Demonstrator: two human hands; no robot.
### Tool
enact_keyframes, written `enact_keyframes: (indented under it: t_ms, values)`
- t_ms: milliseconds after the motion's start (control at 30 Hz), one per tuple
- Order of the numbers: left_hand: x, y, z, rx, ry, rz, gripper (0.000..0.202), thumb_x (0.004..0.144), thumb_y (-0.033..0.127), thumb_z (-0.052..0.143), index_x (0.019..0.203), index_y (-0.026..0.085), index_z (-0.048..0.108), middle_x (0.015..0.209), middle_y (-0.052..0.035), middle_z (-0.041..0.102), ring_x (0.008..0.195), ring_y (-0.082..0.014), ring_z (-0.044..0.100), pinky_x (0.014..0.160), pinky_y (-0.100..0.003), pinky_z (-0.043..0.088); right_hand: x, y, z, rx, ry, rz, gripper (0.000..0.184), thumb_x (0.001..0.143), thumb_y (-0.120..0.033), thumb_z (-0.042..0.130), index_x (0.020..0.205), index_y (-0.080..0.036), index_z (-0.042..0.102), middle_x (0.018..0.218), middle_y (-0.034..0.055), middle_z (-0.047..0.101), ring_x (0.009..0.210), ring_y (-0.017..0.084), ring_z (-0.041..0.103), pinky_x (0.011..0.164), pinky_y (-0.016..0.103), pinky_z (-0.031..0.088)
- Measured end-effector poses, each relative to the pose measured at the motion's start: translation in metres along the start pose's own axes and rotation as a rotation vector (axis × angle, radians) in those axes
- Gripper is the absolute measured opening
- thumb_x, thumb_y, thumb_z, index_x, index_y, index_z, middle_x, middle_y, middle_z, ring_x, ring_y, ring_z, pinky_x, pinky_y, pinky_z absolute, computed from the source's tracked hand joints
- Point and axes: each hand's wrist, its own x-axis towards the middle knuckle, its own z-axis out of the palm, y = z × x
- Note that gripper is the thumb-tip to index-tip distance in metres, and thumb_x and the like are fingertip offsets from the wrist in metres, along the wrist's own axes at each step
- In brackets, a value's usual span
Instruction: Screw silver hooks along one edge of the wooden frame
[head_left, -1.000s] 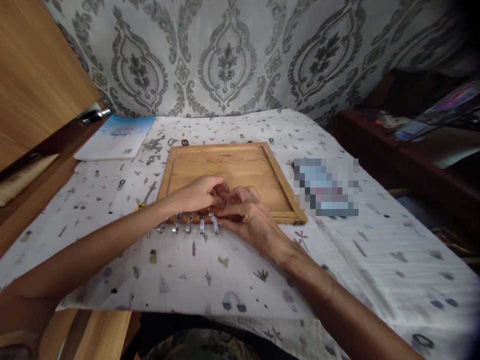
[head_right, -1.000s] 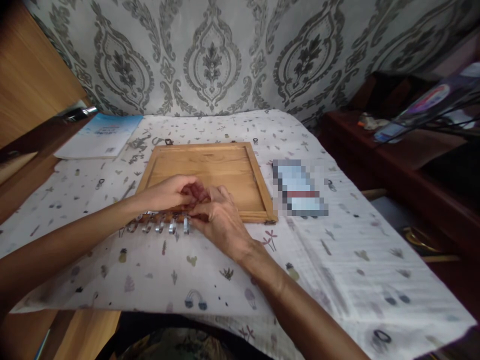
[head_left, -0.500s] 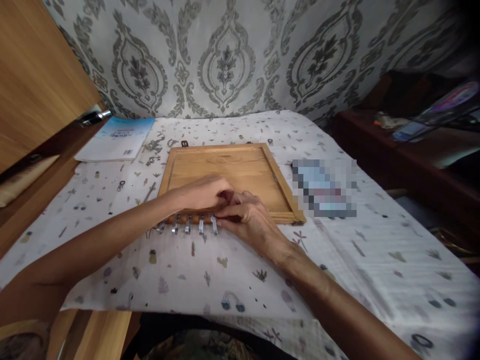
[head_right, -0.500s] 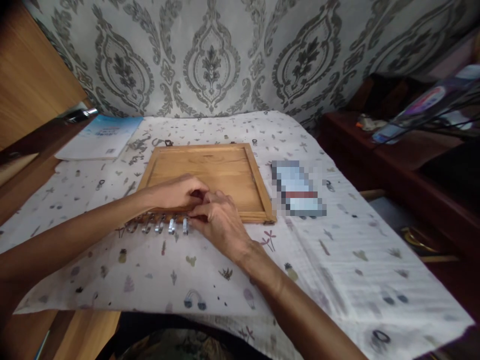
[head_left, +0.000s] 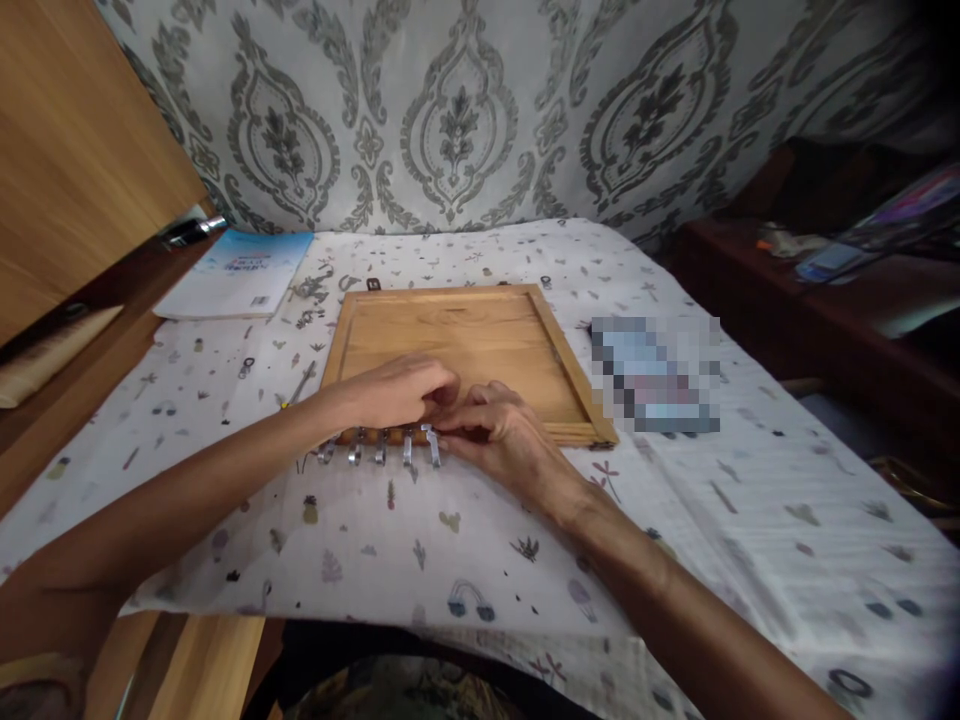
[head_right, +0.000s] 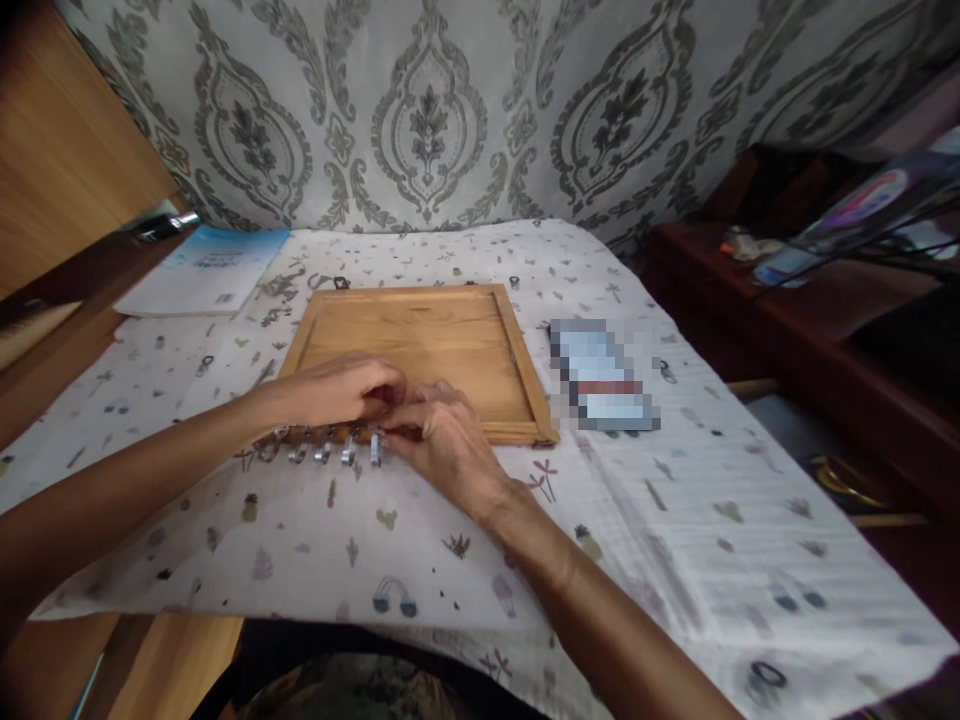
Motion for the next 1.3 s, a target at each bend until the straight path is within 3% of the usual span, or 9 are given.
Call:
enact_keyframes:
  t_ms: [200,433,667,933,1300]
  values:
    - [-0.007,-0.001,-0.006,0.034,-0.031,-0.089,0.008,0.081,0.013,0.058,0.080,0.016,0.066,0.073,-0.0001,0.064,0.069,-0.0134,0.055,0.064,-0.026,0.035,0.001,0.000,0.001,-0.009,0.005,0.032,0.016,0.081,-0.017,0.078,0.090,-0.030,0.081,0.073,0.0008,0.063,0.079,0.019,0.055,0.076,0.035,0.043]
    - [-0.015,-0.006,-0.008,0.045,-0.012,-0.069,0.016,0.081,0.008,0.055,0.080,0.016,0.068,0.077,-0.0010,0.069,0.070,-0.0137,0.057,0.067,-0.026,0.038,-0.001,0.003,0.004,0.038,0.037,0.044,0.010,0.081,-0.021,0.079,0.086,-0.029,0.081,0.073,0.0010,0.064,0.080,0.020,0.056,0.073,0.034,0.045]
    - [-0.024,-0.007,0.000,0.158,0.041,-0.084,0.018,0.087,0.010,0.049,0.087,0.017,0.066,0.087,-0.0046,0.069,0.084,-0.0186,0.060,0.074,-0.030,0.041,0.000,0.002,0.004,0.091,0.040,0.073,0.010,0.080,-0.018,0.080,0.080,-0.028,0.080,0.070,0.0000,0.063,0.077,0.018,0.056,0.071,0.033,0.045]
    - [-0.029,-0.011,0.009,0.240,0.024,-0.046,0.017,0.091,0.012,0.044,0.080,0.018,0.055,0.086,-0.0065,0.062,0.084,-0.0206,0.058,0.068,-0.031,0.038,0.000,0.002,0.003,0.113,0.027,0.064,0.009,0.080,-0.018,0.079,0.080,-0.027,0.079,0.069,-0.0012,0.062,0.075,0.017,0.056,0.072,0.033,0.044]
    - [-0.029,-0.004,0.000,0.116,0.109,-0.144,0.015,0.090,0.008,0.050,0.081,0.016,0.059,0.081,-0.0022,0.066,0.078,-0.0161,0.059,0.070,-0.028,0.039,-0.001,0.004,0.004,0.100,0.043,0.055,0.007,0.079,-0.018,0.080,0.082,-0.025,0.080,0.069,0.0002,0.064,0.075,0.017,0.056,0.070,0.032,0.044]
